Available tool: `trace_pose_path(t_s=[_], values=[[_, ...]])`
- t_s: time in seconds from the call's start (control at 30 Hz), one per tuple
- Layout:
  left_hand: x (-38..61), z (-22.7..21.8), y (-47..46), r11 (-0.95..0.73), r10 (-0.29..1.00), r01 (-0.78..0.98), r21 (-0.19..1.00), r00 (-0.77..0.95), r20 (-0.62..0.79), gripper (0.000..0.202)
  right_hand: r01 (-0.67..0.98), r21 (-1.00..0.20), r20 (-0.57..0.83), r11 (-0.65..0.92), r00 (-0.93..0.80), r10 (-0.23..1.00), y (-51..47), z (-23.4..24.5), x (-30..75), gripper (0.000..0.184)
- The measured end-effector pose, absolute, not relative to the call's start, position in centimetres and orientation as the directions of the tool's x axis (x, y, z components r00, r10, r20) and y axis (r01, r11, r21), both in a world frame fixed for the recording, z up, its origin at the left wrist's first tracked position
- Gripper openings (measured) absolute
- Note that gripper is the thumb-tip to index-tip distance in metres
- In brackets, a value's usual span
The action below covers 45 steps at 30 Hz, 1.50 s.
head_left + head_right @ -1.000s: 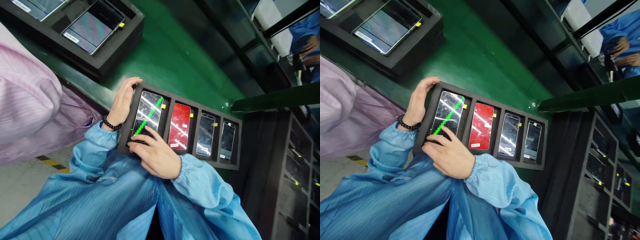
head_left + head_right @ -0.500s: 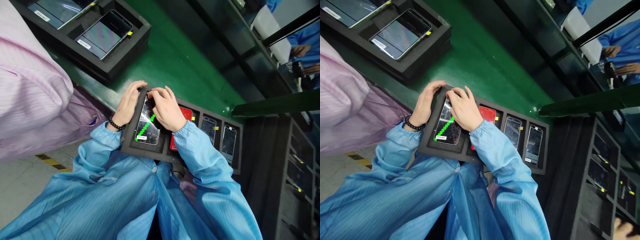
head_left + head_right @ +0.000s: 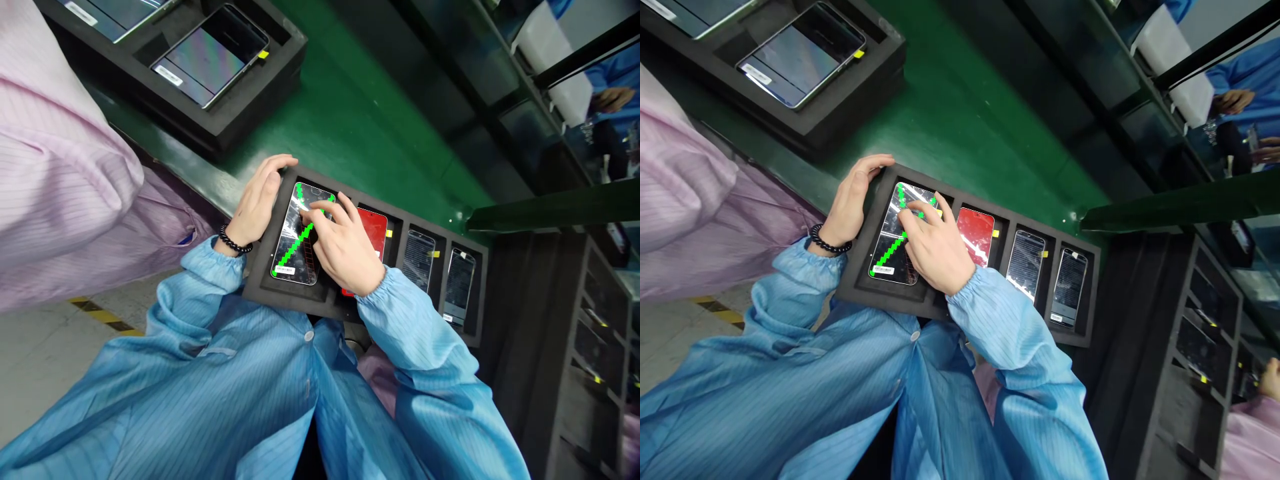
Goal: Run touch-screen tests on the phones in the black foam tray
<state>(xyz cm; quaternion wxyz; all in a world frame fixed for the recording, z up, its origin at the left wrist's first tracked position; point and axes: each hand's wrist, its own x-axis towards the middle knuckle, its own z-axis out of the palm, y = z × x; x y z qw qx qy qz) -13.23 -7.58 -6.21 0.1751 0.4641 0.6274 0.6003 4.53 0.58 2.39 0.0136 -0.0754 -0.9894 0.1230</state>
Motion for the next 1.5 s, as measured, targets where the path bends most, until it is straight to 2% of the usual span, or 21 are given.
trace_pose_path(t_s=[0.63, 0.9, 1.03, 1.13, 1.23, 1.3, 1.4, 1.43, 1.5], values=[[-13.5, -6.6, -7.3, -0.153, 0.787, 0.39, 0.908, -0.507, 0.351, 0.058, 0.139, -0.272, -0.035, 0.952, -0.99, 0.134, -3.4, 3.8, 9.1, 0.046], [-13.7, -6.7, -7.5, -0.106, 0.803, 0.409, 0.906, -0.503, 0.321, 0.064, 0.143, -0.246, -0.076, 0.959, -0.989, 0.128, -5.7, 4.7, 11.3, 0.033], [-13.8, -6.6, -7.3, -0.055, 0.818, 0.422, 0.905, -0.501, 0.283, 0.069, 0.11, -0.279, -0.064, 0.954, -0.993, 0.096, -5.0, 6.2, 11.4, 0.03], [-13.4, -5.8, -7.7, -0.048, 0.808, 0.406, 0.913, -0.521, 0.275, 0.071, 0.156, -0.283, 0.068, 0.946, -0.981, 0.182, -3.7, 7.7, 12.2, 0.033], [-12.0, -4.5, -9.7, -0.088, 0.762, 0.392, 0.916, -0.565, 0.315, 0.059, 0.281, -0.313, 0.223, 0.907, -0.907, 0.358, -3.0, 8.5, 14.3, 0.033], [-10.5, -3.8, -12.0, -0.145, 0.666, 0.442, 0.885, -0.618, 0.418, 0.049, 0.378, -0.354, 0.265, 0.855, -0.837, 0.479, -3.1, 8.0, 16.1, 0.03], [-8.2, -3.7, -16.1, -0.033, 0.618, 0.679, 0.733, -0.563, 0.549, 0.047, 0.46, -0.416, 0.255, 0.784, -0.769, 0.586, -3.9, 5.5, 18.4, 0.028], [-7.5, -3.9, -17.3, -0.03, 0.573, 0.733, 0.68, -0.545, 0.612, 0.049, 0.452, -0.427, 0.266, 0.783, -0.765, 0.587, -4.2, 4.4, 18.9, 0.028], [-6.6, -4.5, -19.4, -0.031, 0.575, 0.806, 0.591, -0.469, 0.67, 0.051, 0.394, -0.427, 0.328, 0.814, -0.772, 0.545, -4.7, 2.2, 19.5, 0.03]])
